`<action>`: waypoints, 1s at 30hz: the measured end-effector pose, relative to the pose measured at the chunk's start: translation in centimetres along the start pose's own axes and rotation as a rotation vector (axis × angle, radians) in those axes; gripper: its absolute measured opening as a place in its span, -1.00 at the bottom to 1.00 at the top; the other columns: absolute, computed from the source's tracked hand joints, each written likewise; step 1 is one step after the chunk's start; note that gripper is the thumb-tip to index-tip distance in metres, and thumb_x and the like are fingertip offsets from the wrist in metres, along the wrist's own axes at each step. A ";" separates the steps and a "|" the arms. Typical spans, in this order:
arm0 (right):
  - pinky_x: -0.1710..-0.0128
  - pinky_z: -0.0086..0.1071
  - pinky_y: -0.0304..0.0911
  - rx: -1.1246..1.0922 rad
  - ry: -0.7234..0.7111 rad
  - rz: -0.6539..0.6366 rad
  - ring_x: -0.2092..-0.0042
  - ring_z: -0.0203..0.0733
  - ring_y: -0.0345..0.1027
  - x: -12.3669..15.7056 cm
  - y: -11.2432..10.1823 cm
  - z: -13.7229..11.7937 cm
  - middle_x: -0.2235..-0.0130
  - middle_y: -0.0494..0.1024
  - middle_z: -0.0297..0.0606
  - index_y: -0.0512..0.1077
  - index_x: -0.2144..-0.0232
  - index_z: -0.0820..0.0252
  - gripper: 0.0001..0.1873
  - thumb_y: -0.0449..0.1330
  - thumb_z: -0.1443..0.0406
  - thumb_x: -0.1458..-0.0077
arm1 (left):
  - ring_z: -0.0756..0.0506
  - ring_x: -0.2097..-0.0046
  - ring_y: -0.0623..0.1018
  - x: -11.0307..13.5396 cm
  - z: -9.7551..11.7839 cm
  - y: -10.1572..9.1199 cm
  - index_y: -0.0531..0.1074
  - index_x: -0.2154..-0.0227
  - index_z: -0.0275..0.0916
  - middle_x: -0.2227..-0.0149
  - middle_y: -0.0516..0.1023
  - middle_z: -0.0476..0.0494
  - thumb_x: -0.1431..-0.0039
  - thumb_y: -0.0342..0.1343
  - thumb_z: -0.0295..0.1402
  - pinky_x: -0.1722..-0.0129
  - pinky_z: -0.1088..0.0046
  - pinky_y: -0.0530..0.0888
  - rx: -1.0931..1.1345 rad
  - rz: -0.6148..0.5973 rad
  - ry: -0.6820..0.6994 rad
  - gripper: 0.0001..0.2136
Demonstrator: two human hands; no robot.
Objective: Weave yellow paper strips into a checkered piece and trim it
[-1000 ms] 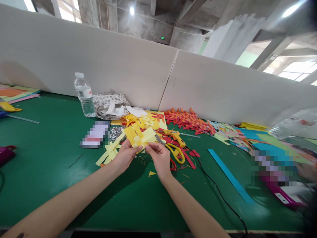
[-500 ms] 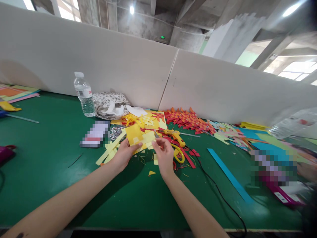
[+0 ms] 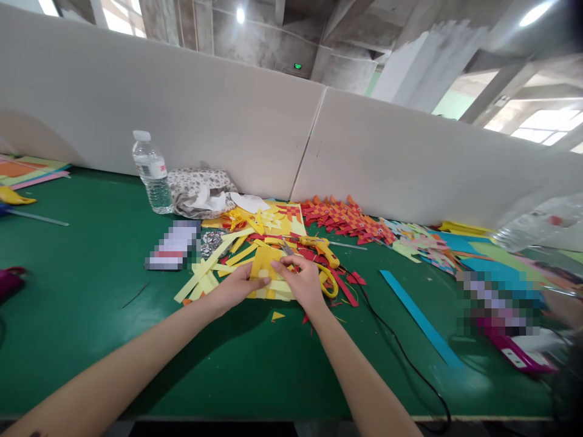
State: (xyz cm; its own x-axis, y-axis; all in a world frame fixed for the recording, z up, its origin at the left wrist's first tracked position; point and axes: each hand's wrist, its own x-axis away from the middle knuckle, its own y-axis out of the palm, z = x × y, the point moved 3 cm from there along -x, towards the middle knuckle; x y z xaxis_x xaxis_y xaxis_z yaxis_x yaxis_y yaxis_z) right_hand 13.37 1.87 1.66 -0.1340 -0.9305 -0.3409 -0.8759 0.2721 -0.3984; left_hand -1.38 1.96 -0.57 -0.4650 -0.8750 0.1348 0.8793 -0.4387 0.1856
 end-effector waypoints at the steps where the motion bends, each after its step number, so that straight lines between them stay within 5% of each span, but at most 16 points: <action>1: 0.28 -0.30 0.24 -0.016 0.010 -0.002 0.37 -0.15 0.37 0.0 0.0 0.0 0.48 0.51 -0.28 0.45 0.58 0.18 -0.77 0.25 0.12 0.17 | -0.04 0.42 0.44 0.0 0.1 0.0 0.40 0.39 -0.22 0.47 0.48 0.02 0.12 0.21 -0.33 0.42 0.50 0.34 -0.016 0.010 0.002 -0.81; 9: 0.28 -0.32 0.26 -0.061 0.027 0.027 0.35 -0.18 0.37 0.4 0.5 -0.2 0.45 0.52 -0.25 0.46 0.56 0.22 -0.77 0.24 0.14 0.16 | 0.06 0.57 0.23 0.0 0.3 -0.3 0.29 0.57 -0.24 0.64 0.23 0.13 0.13 0.20 -0.20 0.59 0.57 0.15 -0.190 0.137 0.050 -0.76; 15: 0.31 -0.36 0.29 -0.143 0.049 -0.050 0.33 -0.18 0.39 0.0 0.7 0.3 0.40 0.53 -0.26 0.48 0.40 0.21 -0.72 0.29 0.19 0.22 | 0.02 0.49 0.38 -0.4 0.0 -0.6 0.39 0.43 -0.26 0.53 0.42 0.02 0.10 0.19 -0.17 0.50 0.55 0.29 -0.036 0.168 0.095 -0.74; 21: 0.33 -0.36 0.26 -0.110 0.040 -0.071 0.35 -0.18 0.39 -0.2 0.5 0.7 0.40 0.55 -0.25 0.48 0.47 0.21 -0.80 0.28 0.21 0.20 | -0.10 0.34 0.51 -0.4 0.0 -0.9 0.45 0.30 -0.26 0.33 0.55 -0.12 0.14 0.21 -0.15 0.33 0.41 0.41 0.093 0.180 0.088 -0.65; 30: 0.38 -0.39 0.25 -0.195 0.063 -0.060 0.36 -0.21 0.39 -0.4 0.3 0.7 0.38 0.52 -0.26 0.43 0.38 0.21 -0.72 0.29 0.21 0.21 | -0.12 0.27 0.52 -0.8 -0.2 -1.5 0.49 0.34 -0.27 0.26 0.57 -0.14 0.18 0.24 -0.16 0.30 0.44 0.41 0.067 0.226 0.105 -0.66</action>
State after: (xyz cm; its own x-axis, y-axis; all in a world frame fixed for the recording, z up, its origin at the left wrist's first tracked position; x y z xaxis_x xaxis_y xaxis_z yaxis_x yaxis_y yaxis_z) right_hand 13.46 2.49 1.02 -0.1023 -0.9587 -0.2655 -0.9554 0.1690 -0.2421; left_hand -2.36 3.28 -1.12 -0.2412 -0.9672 0.0792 0.9492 -0.2181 0.2268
